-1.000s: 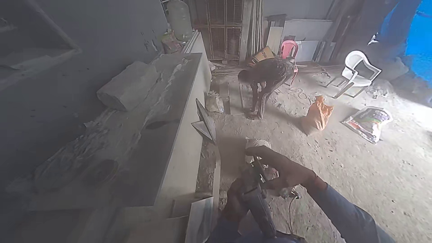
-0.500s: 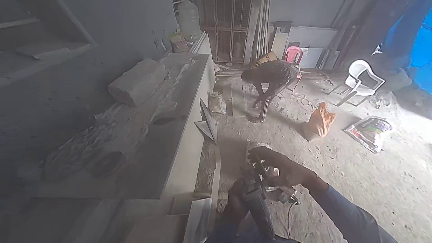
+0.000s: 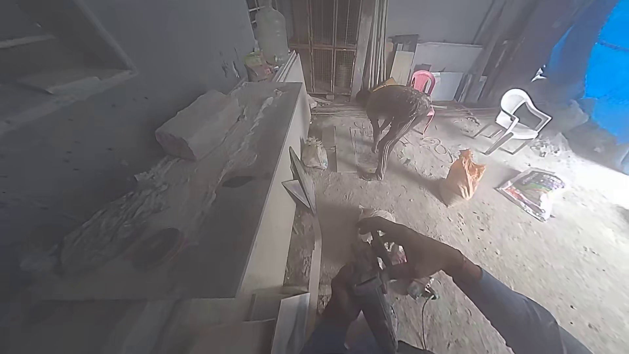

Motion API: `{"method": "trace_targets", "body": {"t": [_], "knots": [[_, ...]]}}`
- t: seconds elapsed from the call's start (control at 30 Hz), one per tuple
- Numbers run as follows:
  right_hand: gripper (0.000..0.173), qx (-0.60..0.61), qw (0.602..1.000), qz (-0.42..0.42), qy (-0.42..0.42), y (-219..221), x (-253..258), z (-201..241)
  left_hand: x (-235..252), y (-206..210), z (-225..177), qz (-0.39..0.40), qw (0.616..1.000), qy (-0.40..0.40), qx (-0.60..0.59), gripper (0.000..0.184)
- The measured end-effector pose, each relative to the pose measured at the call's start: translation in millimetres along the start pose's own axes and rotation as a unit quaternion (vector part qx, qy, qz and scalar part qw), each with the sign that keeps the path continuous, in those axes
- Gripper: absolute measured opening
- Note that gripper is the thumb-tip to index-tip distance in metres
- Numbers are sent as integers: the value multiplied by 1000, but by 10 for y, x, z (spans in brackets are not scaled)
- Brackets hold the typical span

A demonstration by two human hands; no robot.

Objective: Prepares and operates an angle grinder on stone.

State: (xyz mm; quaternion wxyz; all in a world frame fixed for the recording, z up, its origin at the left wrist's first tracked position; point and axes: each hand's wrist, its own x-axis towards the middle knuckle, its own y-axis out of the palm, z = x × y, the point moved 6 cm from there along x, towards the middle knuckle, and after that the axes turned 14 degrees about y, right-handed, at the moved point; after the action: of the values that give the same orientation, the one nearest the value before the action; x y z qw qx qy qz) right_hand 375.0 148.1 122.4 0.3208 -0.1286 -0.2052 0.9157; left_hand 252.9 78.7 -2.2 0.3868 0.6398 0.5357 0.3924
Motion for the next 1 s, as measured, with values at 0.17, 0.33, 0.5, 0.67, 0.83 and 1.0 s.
{"method": "trace_targets", "body": {"t": [0.17, 0.33, 0.5, 0.67, 0.83, 1.0], "knots": [[66, 68, 988, -13, 141, 66, 101, -64, -32, -129, -23, -56, 998, 6, 25, 29], [59, 91, 983, -31, 156, 198, 194, -116, -74, -124, -80, -75, 997, 2, 20, 24], [58, 88, 984, -19, 154, 272, 288, -138, -82, -237, -90, -65, 998, 10, 18, 31], [74, 104, 987, 3, 121, 294, 318, -116, -123, -244, -168, -71, 997, 20, 31, 32], [62, 93, 980, 27, 173, 264, 304, -78, -134, -277, -222, -37, 998, 36, 19, 32], [92, 48, 998, 18, -23, 215, 249, 49, -130, -202, -322, -39, 997, 50, 35, 27]]}}
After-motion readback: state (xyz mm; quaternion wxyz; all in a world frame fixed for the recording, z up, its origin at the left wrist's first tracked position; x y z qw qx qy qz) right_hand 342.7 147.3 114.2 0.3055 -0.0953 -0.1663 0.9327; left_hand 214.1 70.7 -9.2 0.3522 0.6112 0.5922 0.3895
